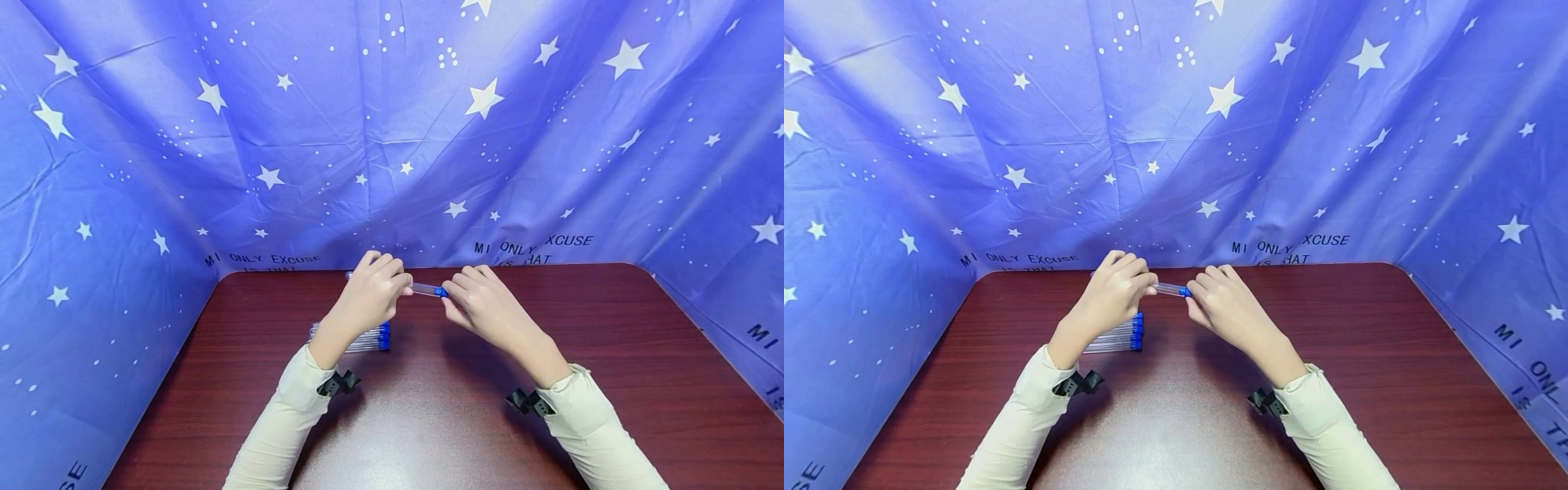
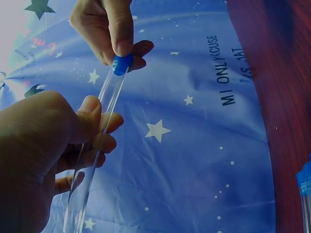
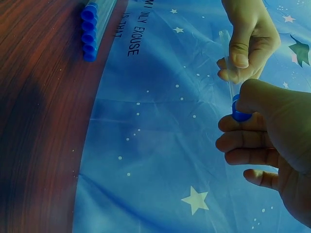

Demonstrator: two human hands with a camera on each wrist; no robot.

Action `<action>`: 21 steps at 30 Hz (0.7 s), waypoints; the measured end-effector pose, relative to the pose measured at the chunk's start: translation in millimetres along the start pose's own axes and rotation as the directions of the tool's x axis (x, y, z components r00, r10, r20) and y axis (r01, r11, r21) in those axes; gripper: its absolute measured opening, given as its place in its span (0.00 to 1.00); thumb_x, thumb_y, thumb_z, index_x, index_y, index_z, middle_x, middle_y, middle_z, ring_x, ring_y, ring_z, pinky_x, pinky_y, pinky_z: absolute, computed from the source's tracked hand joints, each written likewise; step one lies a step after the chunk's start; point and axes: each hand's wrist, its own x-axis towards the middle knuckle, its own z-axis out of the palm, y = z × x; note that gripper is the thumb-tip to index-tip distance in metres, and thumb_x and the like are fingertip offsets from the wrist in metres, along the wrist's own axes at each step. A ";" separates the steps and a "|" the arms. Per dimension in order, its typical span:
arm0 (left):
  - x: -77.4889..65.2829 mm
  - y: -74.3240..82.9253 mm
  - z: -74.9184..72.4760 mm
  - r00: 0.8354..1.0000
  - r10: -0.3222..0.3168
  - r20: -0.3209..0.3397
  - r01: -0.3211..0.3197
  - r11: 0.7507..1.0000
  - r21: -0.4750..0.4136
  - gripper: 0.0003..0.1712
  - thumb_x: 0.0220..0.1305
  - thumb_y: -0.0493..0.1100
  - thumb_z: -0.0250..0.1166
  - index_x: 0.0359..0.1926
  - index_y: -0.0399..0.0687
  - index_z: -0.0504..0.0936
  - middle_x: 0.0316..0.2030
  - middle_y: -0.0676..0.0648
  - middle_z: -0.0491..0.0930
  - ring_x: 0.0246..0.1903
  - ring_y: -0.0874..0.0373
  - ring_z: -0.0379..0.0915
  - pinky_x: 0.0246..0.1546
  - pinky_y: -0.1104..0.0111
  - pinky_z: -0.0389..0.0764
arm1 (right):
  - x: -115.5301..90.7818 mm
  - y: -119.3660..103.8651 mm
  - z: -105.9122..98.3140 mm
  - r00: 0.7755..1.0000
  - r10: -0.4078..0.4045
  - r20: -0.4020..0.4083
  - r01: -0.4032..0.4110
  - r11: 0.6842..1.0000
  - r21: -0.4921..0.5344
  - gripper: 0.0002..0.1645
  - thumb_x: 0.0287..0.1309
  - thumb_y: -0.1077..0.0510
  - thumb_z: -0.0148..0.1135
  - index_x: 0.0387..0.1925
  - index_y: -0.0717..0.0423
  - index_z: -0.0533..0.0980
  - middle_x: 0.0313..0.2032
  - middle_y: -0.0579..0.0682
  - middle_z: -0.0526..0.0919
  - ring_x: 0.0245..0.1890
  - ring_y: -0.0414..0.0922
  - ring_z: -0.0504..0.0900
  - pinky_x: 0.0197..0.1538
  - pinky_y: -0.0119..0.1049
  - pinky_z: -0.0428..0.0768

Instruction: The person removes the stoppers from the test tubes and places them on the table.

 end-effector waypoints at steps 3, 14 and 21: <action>0.1 0.0 0.2 1.000 -0.003 -0.003 0.003 1.000 0.000 0.07 0.66 0.44 0.69 0.30 0.51 0.86 0.28 0.53 0.77 0.33 0.55 0.74 0.51 0.61 0.75 | 0.8 -0.4 -0.2 1.000 -0.008 -0.018 0.008 1.000 -0.010 0.06 0.56 0.60 0.60 0.30 0.61 0.78 0.23 0.49 0.74 0.27 0.50 0.70 0.38 0.44 0.73; -0.4 -1.1 -1.6 0.999 -0.033 0.003 0.033 0.999 -0.021 0.08 0.69 0.43 0.66 0.32 0.48 0.86 0.28 0.52 0.78 0.33 0.56 0.74 0.50 0.62 0.75 | 3.5 -1.5 -3.8 1.000 -0.005 -0.023 0.003 0.997 -0.073 0.06 0.58 0.60 0.57 0.31 0.60 0.77 0.24 0.50 0.75 0.28 0.51 0.71 0.41 0.45 0.74; -1.0 -3.1 0.9 0.999 -0.033 -0.003 0.033 0.998 -0.047 0.06 0.68 0.43 0.66 0.34 0.50 0.87 0.29 0.53 0.78 0.33 0.56 0.74 0.50 0.62 0.74 | 4.1 -2.3 -6.6 1.000 0.009 0.001 -0.009 0.998 -0.060 0.06 0.59 0.60 0.57 0.30 0.60 0.77 0.24 0.50 0.74 0.29 0.51 0.71 0.42 0.44 0.74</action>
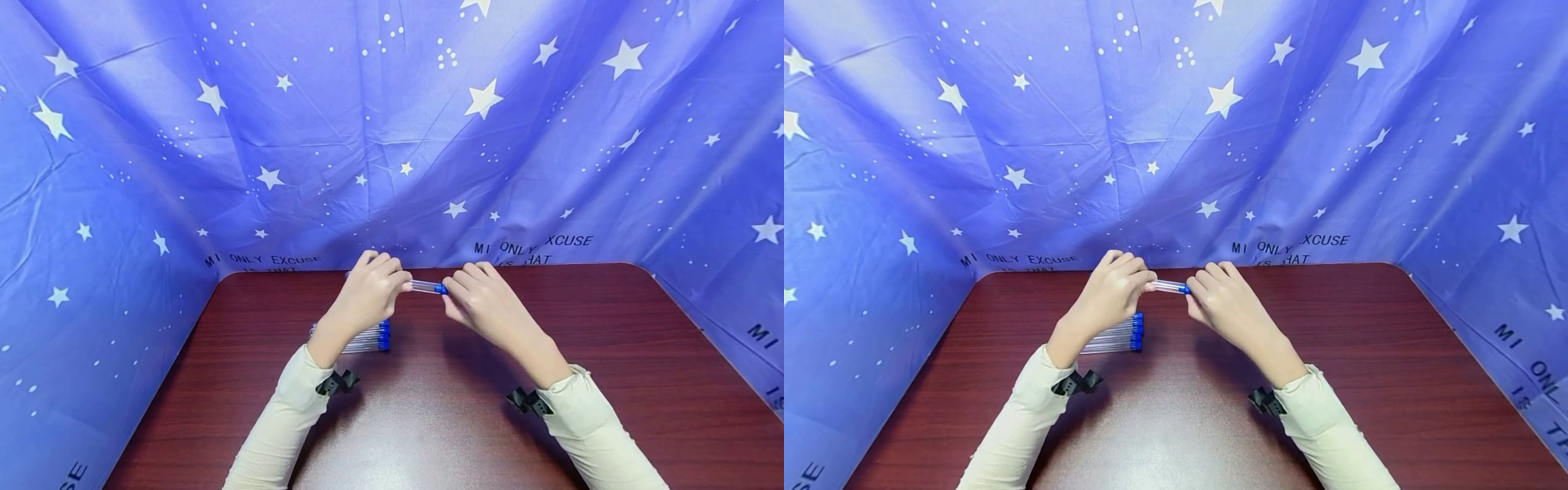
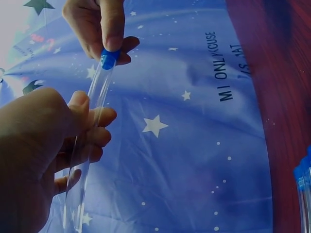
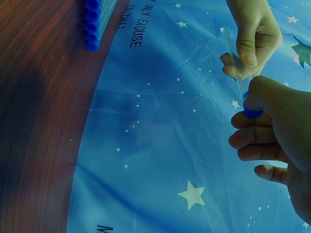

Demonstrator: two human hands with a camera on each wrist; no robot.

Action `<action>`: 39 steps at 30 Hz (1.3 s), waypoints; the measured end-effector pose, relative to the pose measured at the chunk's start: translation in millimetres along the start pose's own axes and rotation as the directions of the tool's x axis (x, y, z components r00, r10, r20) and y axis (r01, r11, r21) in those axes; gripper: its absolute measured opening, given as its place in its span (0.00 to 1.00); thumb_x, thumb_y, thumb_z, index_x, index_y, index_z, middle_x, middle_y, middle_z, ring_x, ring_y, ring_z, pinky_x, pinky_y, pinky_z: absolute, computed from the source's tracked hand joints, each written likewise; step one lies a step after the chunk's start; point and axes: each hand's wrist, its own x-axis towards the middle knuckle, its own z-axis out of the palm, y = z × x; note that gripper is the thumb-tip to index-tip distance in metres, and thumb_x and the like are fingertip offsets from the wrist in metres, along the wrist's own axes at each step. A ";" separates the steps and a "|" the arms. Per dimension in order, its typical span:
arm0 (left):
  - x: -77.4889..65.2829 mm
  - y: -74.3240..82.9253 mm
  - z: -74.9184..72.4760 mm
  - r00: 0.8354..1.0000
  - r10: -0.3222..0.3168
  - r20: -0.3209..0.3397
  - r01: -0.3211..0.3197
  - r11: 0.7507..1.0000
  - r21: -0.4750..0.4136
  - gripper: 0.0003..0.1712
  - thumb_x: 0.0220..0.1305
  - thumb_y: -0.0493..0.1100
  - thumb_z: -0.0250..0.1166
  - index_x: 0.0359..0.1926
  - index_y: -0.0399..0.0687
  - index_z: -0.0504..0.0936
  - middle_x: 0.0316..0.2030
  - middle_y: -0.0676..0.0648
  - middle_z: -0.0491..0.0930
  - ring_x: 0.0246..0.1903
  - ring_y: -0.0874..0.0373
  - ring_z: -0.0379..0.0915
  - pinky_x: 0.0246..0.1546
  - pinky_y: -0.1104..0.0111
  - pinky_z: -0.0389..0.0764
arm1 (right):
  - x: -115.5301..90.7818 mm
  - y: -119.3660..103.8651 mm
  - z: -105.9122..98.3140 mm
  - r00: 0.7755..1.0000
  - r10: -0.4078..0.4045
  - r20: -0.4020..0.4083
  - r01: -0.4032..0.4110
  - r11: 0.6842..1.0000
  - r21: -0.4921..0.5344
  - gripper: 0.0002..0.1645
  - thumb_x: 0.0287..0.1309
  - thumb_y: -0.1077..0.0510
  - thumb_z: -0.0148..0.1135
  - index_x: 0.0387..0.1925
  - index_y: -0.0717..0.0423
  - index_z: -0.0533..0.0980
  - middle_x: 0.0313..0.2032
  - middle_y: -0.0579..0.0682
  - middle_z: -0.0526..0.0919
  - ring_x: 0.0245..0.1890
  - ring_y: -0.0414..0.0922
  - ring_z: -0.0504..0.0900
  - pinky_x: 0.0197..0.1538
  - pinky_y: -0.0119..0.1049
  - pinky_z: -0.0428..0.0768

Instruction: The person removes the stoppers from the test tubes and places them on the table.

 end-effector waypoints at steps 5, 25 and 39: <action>0.4 0.3 0.1 1.000 0.013 -0.010 -0.013 1.000 -0.014 0.03 0.65 0.44 0.69 0.34 0.51 0.87 0.29 0.53 0.78 0.33 0.57 0.74 0.50 0.61 0.74 | -0.5 1.5 2.4 0.999 -0.022 -0.037 0.023 1.000 0.018 0.05 0.56 0.61 0.58 0.28 0.61 0.76 0.23 0.50 0.73 0.27 0.51 0.70 0.40 0.44 0.73; 2.3 2.8 -0.6 0.997 0.064 -0.037 -0.063 0.997 0.037 0.04 0.65 0.43 0.70 0.33 0.50 0.86 0.29 0.53 0.78 0.34 0.56 0.74 0.53 0.58 0.75 | -2.4 5.2 3.9 0.999 -0.016 -0.032 0.017 0.999 0.046 0.06 0.55 0.61 0.56 0.28 0.59 0.77 0.23 0.49 0.73 0.28 0.49 0.70 0.40 0.43 0.73; 3.3 5.4 -0.8 0.995 0.085 -0.051 -0.083 0.996 0.042 0.04 0.64 0.44 0.72 0.34 0.50 0.88 0.30 0.54 0.80 0.36 0.56 0.75 0.53 0.59 0.75 | -5.6 10.5 -3.0 0.994 0.046 0.096 -0.069 0.965 0.253 0.05 0.57 0.60 0.59 0.29 0.57 0.78 0.23 0.45 0.72 0.28 0.43 0.69 0.42 0.42 0.73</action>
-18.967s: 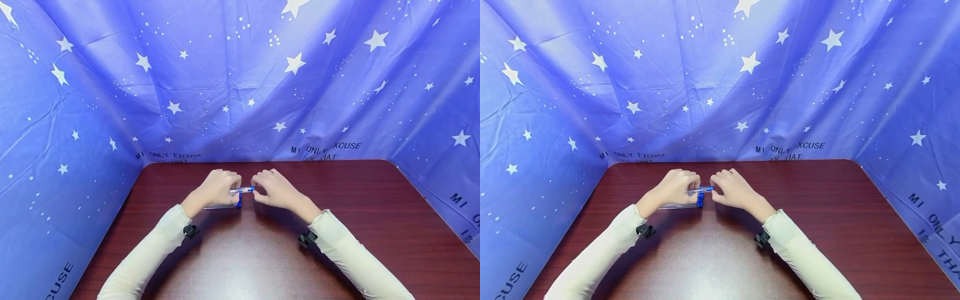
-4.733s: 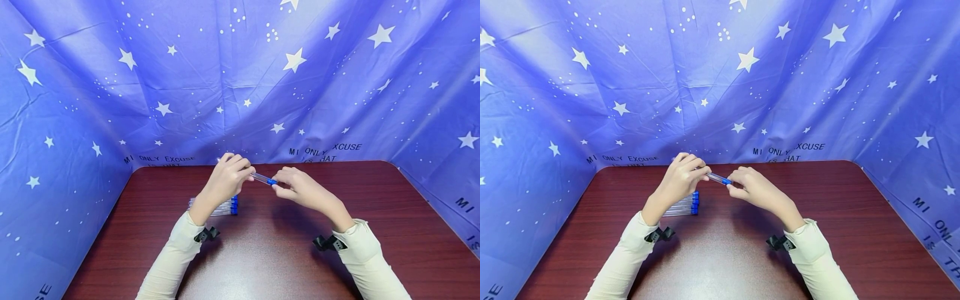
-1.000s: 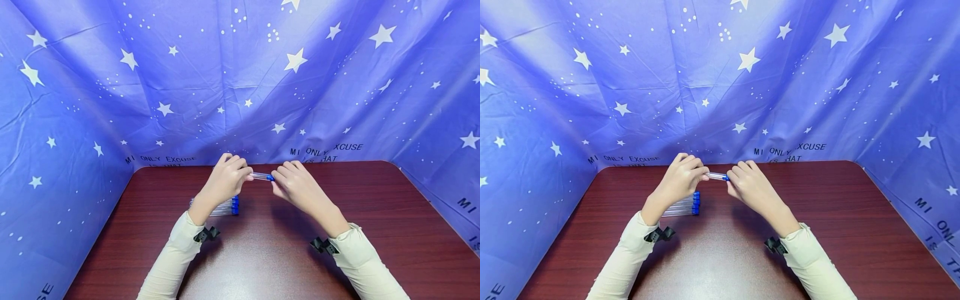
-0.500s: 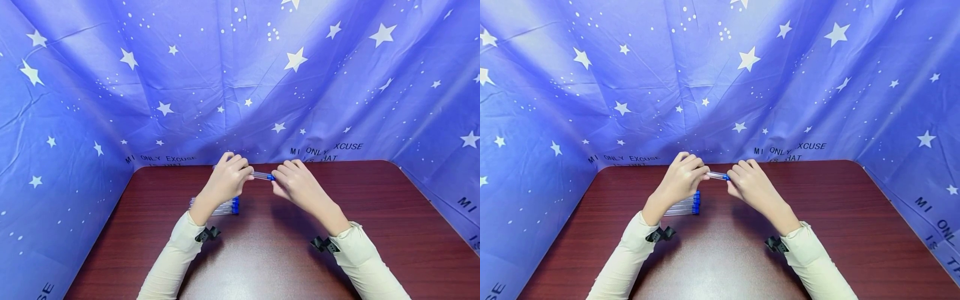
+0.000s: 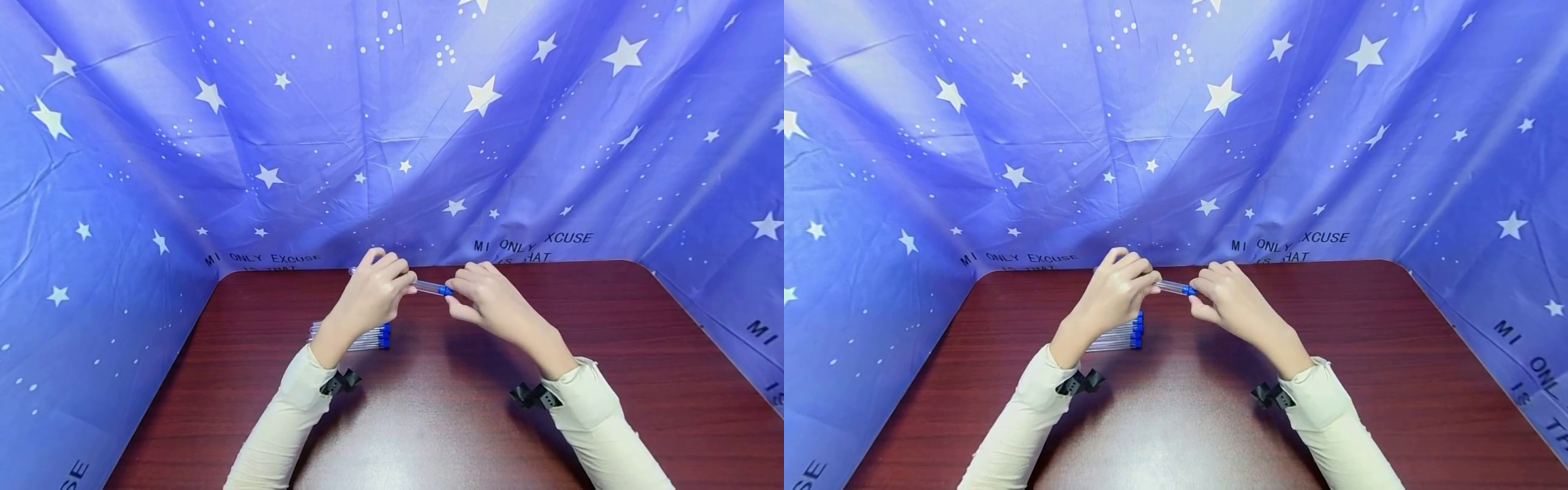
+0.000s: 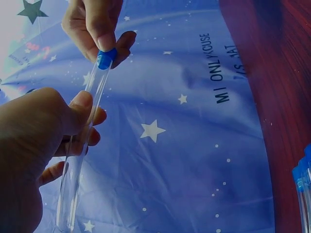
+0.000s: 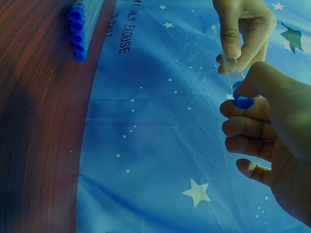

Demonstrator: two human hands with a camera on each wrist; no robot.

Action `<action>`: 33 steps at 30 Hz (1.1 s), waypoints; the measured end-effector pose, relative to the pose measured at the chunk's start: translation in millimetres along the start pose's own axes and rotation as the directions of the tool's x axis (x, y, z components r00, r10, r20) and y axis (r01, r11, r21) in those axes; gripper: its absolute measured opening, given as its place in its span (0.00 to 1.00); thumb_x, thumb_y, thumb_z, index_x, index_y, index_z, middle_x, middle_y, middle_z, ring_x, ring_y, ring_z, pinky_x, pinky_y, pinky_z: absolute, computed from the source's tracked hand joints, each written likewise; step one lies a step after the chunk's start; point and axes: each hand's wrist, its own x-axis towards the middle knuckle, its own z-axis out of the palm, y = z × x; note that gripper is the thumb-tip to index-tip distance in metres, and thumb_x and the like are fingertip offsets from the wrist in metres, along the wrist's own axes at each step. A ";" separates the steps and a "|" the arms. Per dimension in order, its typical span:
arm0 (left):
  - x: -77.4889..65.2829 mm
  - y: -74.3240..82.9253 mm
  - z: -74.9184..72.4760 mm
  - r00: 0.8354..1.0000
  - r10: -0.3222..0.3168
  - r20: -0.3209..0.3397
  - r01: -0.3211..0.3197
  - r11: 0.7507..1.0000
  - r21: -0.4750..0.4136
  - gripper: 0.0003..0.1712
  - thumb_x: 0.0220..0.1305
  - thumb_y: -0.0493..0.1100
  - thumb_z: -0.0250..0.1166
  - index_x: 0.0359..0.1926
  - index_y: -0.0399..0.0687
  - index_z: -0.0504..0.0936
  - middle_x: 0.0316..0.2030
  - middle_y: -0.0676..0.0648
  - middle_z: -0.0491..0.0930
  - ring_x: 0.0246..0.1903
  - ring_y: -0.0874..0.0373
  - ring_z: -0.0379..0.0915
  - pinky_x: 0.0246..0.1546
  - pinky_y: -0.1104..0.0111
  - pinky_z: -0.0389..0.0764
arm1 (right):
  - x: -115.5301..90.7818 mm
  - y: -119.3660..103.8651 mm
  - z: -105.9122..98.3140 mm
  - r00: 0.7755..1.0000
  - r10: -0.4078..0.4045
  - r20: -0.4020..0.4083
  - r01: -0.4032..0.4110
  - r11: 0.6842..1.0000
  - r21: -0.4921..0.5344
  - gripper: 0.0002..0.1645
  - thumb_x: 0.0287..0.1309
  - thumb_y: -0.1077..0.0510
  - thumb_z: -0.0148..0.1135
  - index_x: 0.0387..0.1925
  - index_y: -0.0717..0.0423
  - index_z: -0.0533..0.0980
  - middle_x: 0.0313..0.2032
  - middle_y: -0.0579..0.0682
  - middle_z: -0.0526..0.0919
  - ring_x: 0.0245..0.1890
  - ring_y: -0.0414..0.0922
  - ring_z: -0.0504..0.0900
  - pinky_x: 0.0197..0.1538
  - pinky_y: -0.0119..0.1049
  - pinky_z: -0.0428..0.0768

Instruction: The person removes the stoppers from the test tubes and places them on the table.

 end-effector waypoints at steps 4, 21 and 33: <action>0.5 0.8 -0.8 1.000 0.009 -0.003 -0.009 1.000 0.001 0.04 0.64 0.44 0.71 0.34 0.50 0.89 0.31 0.54 0.81 0.36 0.57 0.76 0.53 0.60 0.75 | -1.6 0.6 -2.4 0.998 0.046 0.048 -0.048 0.998 0.037 0.05 0.58 0.59 0.59 0.29 0.55 0.79 0.23 0.44 0.72 0.28 0.41 0.68 0.42 0.40 0.72; 2.0 2.8 -3.0 0.999 0.036 -0.024 -0.036 0.999 0.008 0.06 0.65 0.46 0.71 0.37 0.51 0.90 0.33 0.55 0.85 0.38 0.58 0.78 0.53 0.61 0.75 | -6.9 8.2 -8.8 0.963 0.174 0.205 -0.219 0.950 0.221 0.06 0.59 0.61 0.64 0.30 0.46 0.81 0.22 0.34 0.67 0.29 0.34 0.66 0.38 0.35 0.68; 0.7 1.4 -2.6 1.000 0.025 -0.006 -0.025 1.000 0.004 0.06 0.63 0.46 0.73 0.38 0.52 0.90 0.35 0.55 0.85 0.40 0.58 0.78 0.53 0.60 0.76 | -5.3 5.8 -4.7 0.942 0.209 0.264 -0.266 0.942 0.203 0.05 0.61 0.61 0.62 0.34 0.51 0.84 0.26 0.38 0.76 0.29 0.35 0.70 0.35 0.32 0.71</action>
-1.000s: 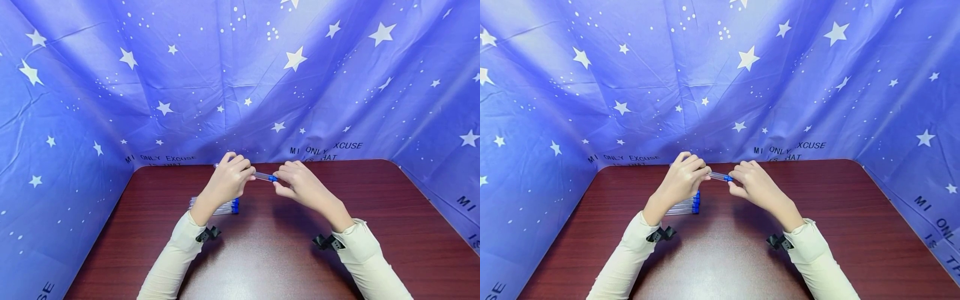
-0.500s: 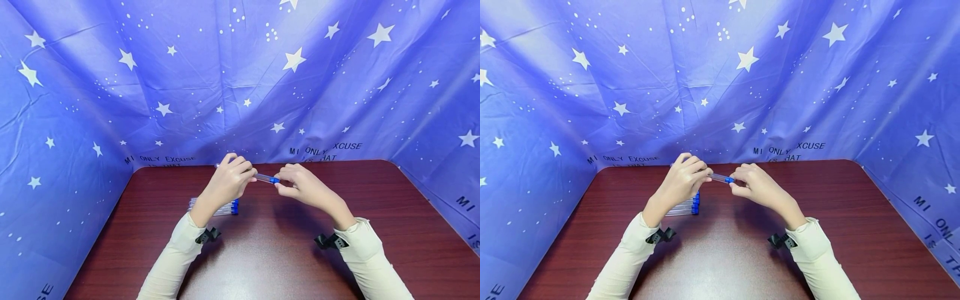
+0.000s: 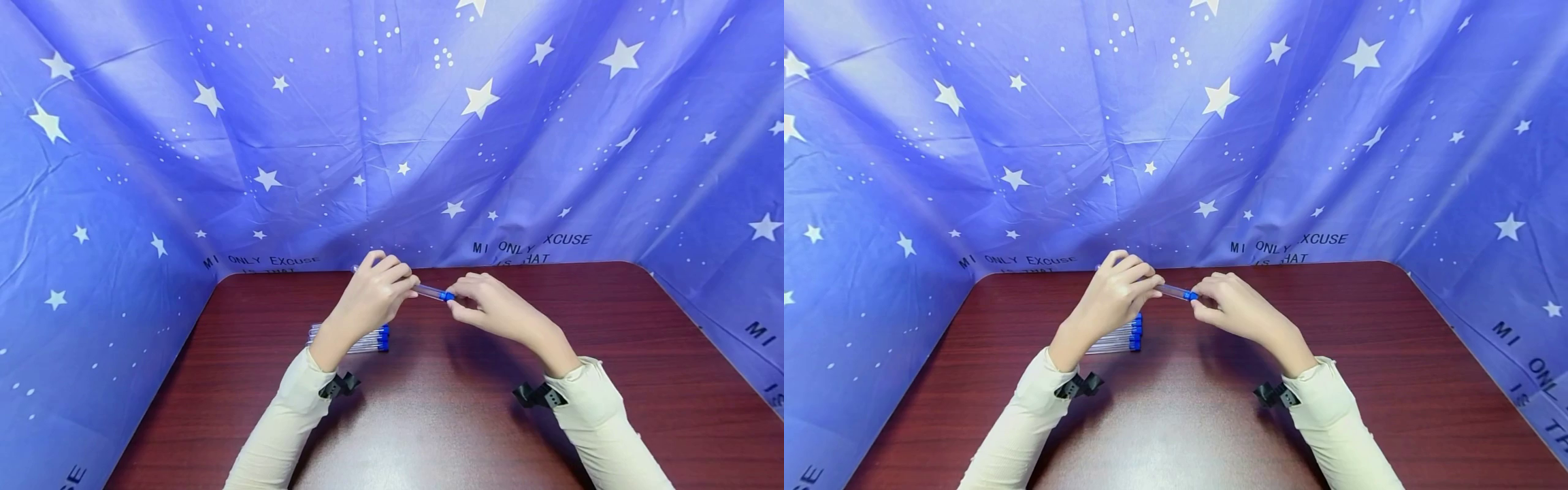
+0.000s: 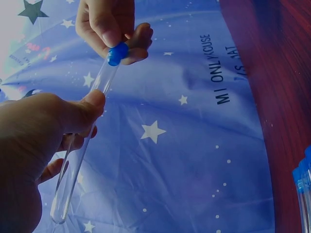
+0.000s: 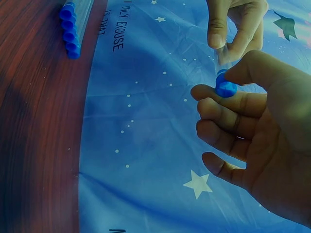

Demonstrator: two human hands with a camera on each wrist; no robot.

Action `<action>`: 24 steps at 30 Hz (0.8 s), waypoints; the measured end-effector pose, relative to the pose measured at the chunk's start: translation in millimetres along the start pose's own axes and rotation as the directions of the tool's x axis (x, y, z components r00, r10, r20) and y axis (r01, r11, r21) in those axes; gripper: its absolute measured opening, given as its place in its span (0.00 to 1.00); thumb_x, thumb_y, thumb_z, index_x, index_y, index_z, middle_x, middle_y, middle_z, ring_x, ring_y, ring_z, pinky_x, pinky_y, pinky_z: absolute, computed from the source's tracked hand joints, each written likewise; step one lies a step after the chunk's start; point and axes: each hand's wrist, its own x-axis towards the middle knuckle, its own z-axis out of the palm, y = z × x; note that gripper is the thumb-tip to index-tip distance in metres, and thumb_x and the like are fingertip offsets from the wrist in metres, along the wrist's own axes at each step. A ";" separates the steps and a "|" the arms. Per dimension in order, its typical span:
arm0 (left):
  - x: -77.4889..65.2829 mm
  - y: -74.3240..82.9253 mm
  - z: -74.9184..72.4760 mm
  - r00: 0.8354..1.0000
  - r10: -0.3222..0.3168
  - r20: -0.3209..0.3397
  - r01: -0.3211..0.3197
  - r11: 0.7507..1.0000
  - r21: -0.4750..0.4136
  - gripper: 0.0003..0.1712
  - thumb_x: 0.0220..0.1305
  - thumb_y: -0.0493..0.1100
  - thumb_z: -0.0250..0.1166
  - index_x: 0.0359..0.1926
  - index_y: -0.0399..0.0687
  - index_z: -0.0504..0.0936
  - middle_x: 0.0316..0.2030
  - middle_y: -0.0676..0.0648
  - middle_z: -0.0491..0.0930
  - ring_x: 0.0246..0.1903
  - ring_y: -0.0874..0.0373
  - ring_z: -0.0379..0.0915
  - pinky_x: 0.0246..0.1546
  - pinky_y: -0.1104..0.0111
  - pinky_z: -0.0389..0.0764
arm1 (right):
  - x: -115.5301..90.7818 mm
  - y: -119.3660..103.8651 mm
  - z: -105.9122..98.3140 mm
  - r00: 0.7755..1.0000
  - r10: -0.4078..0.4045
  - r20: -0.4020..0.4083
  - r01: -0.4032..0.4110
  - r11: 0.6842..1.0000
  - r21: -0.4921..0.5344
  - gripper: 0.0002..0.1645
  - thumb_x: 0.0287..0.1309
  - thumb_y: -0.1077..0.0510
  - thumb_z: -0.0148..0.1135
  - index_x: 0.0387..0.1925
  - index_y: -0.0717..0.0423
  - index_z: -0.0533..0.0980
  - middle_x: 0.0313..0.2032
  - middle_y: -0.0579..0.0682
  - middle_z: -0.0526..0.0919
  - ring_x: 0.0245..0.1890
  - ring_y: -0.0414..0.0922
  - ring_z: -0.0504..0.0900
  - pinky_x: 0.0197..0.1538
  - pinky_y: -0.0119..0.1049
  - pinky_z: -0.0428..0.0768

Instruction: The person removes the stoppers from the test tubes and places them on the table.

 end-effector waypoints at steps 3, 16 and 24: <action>0.0 -0.2 -0.2 1.000 -0.002 -0.002 0.002 1.000 0.002 0.06 0.62 0.47 0.73 0.38 0.52 0.90 0.35 0.55 0.86 0.40 0.58 0.78 0.53 0.60 0.76 | 0.1 -0.4 0.4 1.000 -0.003 0.003 0.003 1.000 0.000 0.06 0.61 0.61 0.61 0.35 0.51 0.84 0.25 0.38 0.75 0.29 0.34 0.70 0.35 0.32 0.71; -0.5 0.0 -0.7 0.999 -0.022 0.027 0.022 1.000 -0.013 0.04 0.62 0.46 0.73 0.35 0.52 0.90 0.32 0.55 0.85 0.37 0.58 0.77 0.53 0.60 0.75 | -0.4 -1.9 1.7 0.984 -0.142 -0.104 0.128 0.982 -0.137 0.04 0.57 0.62 0.63 0.29 0.51 0.80 0.20 0.39 0.66 0.27 0.35 0.64 0.37 0.36 0.69; -0.6 -0.5 -0.2 0.999 -0.028 0.038 0.029 0.999 -0.016 0.03 0.63 0.45 0.73 0.34 0.53 0.90 0.30 0.56 0.84 0.35 0.59 0.76 0.53 0.60 0.74 | 0.3 -2.7 2.8 0.977 -0.172 -0.126 0.147 0.972 -0.184 0.06 0.60 0.61 0.59 0.29 0.54 0.81 0.21 0.39 0.66 0.27 0.36 0.64 0.38 0.37 0.70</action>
